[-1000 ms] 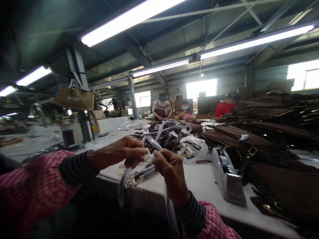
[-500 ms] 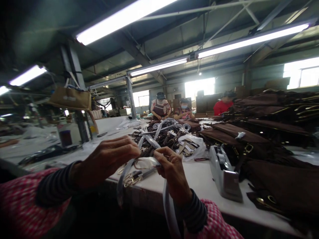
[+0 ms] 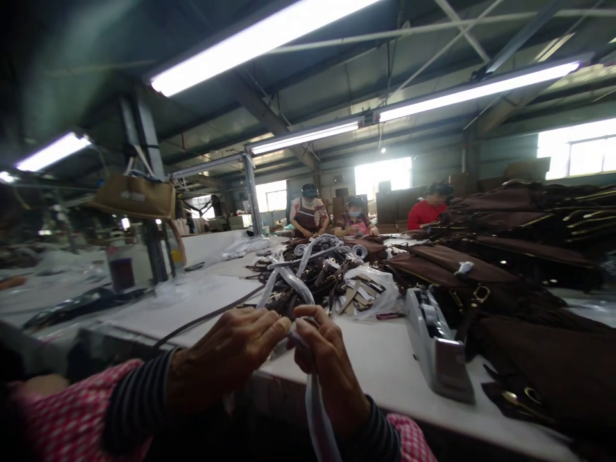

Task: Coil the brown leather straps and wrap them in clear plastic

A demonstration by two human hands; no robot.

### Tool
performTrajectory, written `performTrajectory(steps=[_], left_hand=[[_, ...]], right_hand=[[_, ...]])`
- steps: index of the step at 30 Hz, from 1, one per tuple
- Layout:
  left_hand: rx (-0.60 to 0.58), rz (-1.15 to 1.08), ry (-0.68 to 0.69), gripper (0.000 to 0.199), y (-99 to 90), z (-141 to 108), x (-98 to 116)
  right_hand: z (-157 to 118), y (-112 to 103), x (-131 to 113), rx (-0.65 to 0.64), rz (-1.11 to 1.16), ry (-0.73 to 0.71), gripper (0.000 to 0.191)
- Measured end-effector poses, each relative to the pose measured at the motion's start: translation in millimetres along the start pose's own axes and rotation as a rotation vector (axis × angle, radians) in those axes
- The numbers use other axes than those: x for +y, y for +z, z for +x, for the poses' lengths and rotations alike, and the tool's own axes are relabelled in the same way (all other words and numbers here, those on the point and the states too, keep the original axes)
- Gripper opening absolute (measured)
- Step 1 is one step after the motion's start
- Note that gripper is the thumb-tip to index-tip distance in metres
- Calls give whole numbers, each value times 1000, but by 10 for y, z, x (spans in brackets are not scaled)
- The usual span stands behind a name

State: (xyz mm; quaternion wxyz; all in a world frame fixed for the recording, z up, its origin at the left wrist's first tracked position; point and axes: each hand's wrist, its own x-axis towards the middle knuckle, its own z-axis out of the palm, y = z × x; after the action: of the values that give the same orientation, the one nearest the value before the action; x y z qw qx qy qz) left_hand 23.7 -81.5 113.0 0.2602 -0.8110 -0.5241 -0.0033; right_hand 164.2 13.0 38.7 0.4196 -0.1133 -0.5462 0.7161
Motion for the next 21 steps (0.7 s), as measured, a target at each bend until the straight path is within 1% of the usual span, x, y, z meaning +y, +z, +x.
performTrajectory(steps=[2,4,5,7,9,12,14,16,19,21], left_hand=[[-83,-108,-80,22,2,-68,-61],[-173,-303,-195,20,-7,-140,-113],[-200,-418,-253,19,-5,-172,-131],[-214,-662,-328,19,29,-225,-144],[-218,-914,-362,24,108,-274,-134],[-259,-1261,-431,37,257,-368,-86],[-279,-1447,-488,44,312,-442,-41],[-272,-1545,-486,49,311,-514,1],[-234,-1522,-437,56,313,-623,45],[-245,-1518,-488,61,415,-714,64]], right_hand=[[-95,-96,33,-71,-94,-23,34],[-155,-183,59,-145,-236,-33,31],[-165,-215,71,-170,-303,-28,31],[-150,-253,90,-193,-393,-15,34],[-107,-264,98,-219,-442,-15,37],[-43,-274,86,-330,-492,-13,35],[-21,-293,73,-409,-538,-31,34],[-14,-317,78,-456,-572,-81,35],[-10,-348,143,-476,-595,-149,32],[0,-363,206,-489,-614,-155,25]])
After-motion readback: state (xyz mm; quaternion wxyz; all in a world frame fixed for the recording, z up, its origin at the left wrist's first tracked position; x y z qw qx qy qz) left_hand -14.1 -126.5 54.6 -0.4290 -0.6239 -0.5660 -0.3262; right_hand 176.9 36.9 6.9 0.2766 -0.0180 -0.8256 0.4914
